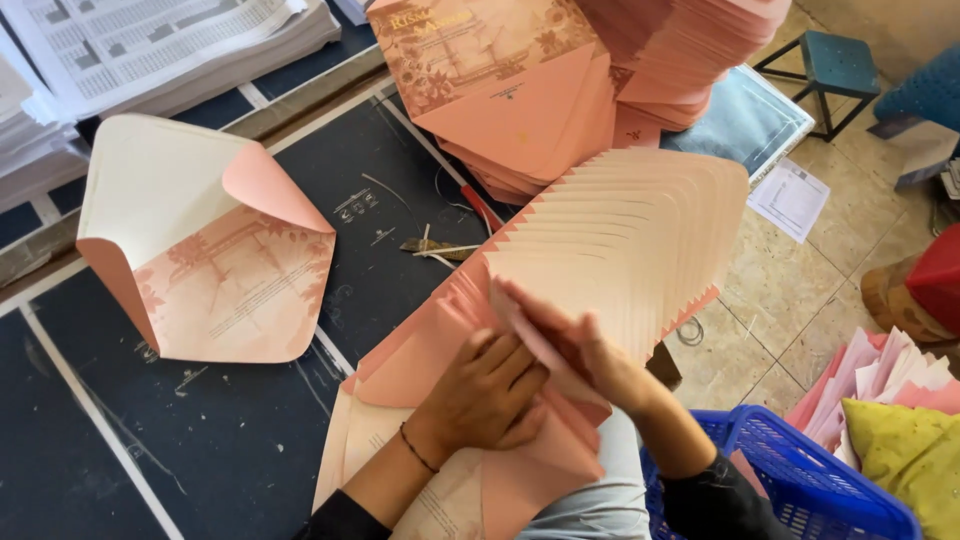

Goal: The person removes a white string from a stack of peach-colored paper sheets, then folds the sheets into envelope shapes one by one. The finished envelopes are placed into a blue basket on the floor.

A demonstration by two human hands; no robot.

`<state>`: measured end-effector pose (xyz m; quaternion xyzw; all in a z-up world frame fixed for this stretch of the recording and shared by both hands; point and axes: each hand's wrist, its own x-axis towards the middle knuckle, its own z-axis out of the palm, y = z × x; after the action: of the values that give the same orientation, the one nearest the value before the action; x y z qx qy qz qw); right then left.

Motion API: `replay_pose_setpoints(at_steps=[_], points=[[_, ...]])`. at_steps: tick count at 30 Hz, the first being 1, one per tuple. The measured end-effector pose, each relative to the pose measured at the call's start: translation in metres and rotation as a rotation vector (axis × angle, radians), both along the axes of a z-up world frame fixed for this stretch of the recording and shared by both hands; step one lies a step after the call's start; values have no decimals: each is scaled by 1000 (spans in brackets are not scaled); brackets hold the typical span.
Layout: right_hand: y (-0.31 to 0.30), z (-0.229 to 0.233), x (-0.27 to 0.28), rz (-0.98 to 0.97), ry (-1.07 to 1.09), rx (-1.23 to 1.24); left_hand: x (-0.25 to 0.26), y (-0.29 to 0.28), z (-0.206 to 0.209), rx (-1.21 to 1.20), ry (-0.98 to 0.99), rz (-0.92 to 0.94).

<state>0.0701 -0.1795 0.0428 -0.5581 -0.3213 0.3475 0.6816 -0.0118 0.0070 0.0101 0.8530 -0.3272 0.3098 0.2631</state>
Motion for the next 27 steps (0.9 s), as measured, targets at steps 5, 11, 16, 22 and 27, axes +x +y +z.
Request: replay_pose_setpoints(at_steps=[5,11,16,22,27], points=[[25,-60,-22,-77,-366,-389,-21,11,4,0,-235,117],[20,-132,-7,-76,-896,-569,-3,6,12,-77,-54,28],[-35,-54,29,-810,-1096,-730,19,-15,-32,32,-17,54],[-61,-62,52,-781,-1252,-1003,21,-15,-46,80,29,36],[-72,-28,64,-561,-779,-597,25,-20,-36,36,28,38]])
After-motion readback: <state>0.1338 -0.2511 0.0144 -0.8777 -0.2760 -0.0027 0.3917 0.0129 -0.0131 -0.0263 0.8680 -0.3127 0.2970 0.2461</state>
